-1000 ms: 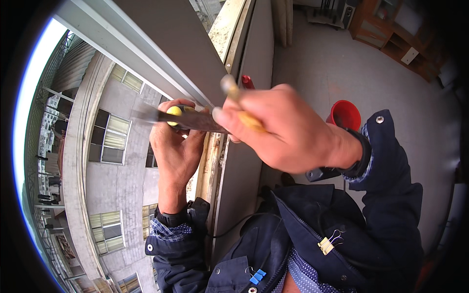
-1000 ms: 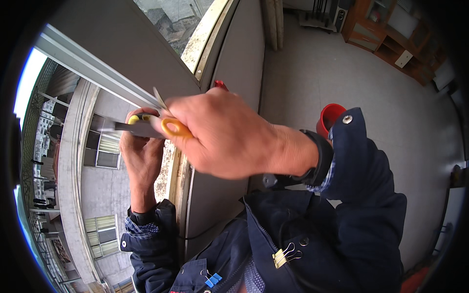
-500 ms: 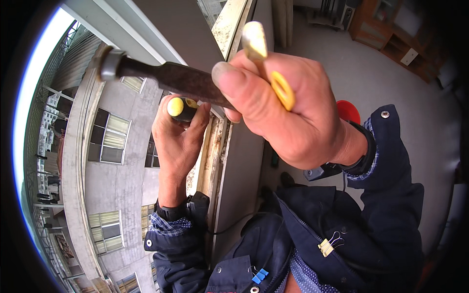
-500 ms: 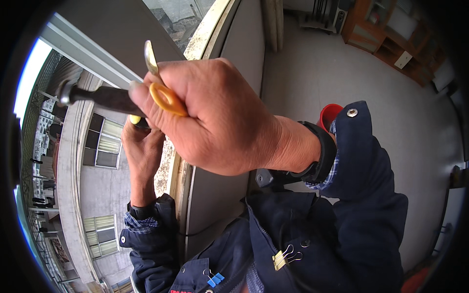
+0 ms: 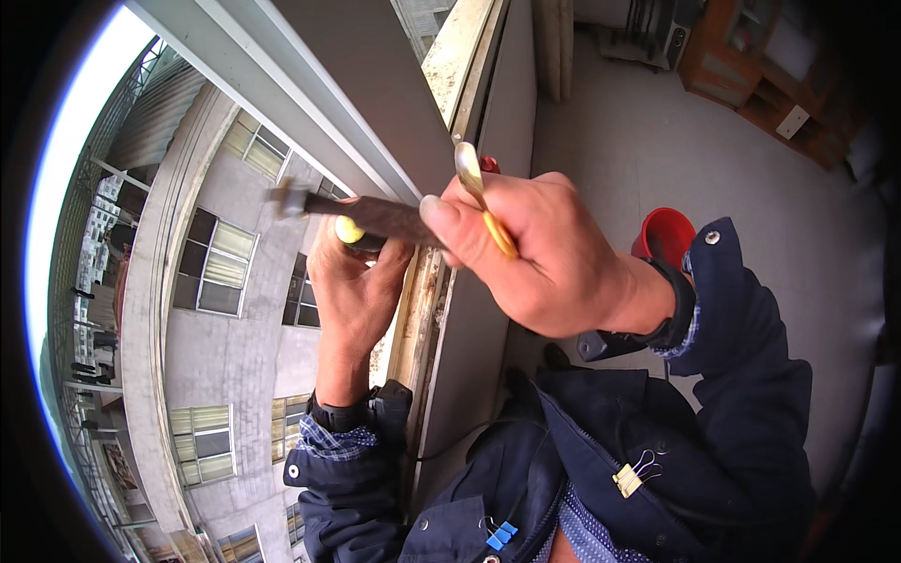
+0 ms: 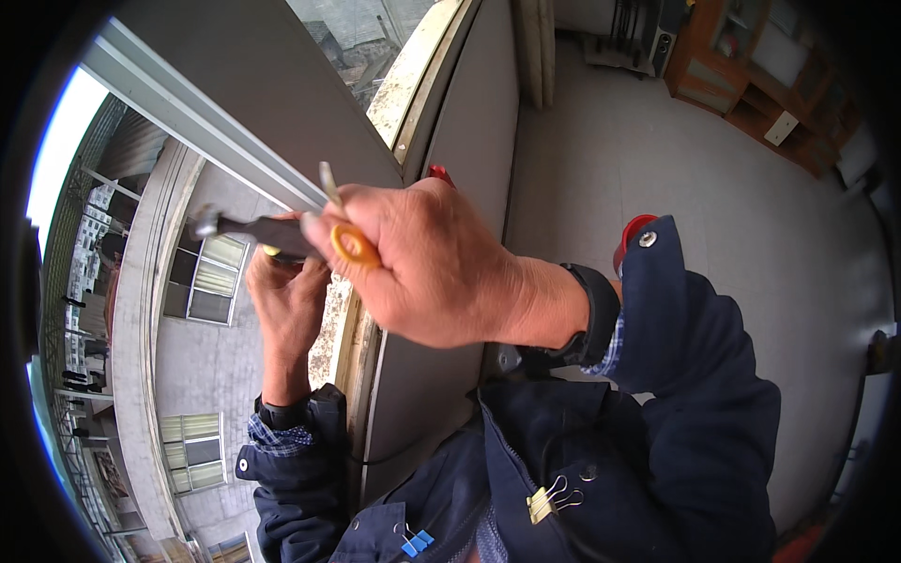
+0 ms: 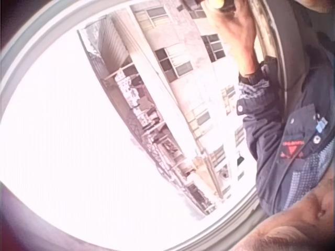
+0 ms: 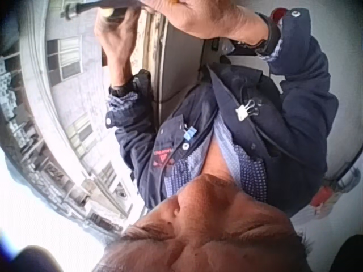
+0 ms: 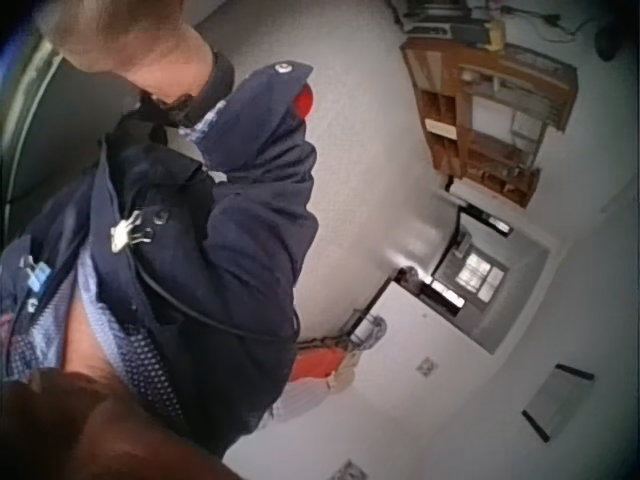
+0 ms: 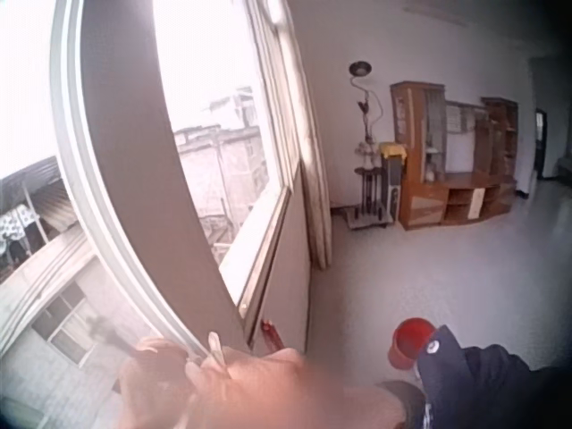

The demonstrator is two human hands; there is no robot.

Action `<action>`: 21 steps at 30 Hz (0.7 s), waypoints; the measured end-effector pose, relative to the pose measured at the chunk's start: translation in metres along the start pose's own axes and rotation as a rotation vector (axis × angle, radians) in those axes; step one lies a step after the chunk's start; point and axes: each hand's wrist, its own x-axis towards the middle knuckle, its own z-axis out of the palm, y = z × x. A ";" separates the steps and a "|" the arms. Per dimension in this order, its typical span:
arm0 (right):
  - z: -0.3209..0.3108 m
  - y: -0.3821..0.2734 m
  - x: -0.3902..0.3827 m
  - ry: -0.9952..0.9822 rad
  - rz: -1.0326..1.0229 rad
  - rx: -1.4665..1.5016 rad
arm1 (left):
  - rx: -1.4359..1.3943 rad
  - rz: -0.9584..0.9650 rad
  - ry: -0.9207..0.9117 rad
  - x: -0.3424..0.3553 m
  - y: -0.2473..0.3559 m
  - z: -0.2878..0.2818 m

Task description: The person uses a hammer and a screwdriver to remove debris and adjust components along a window frame. They repeatedly tap and pry at the frame edge, occasionally clearing away loosened material by hand.

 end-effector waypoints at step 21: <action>0.011 0.006 -0.004 0.016 0.059 0.130 | -0.042 -0.222 0.073 -0.010 -0.003 -0.011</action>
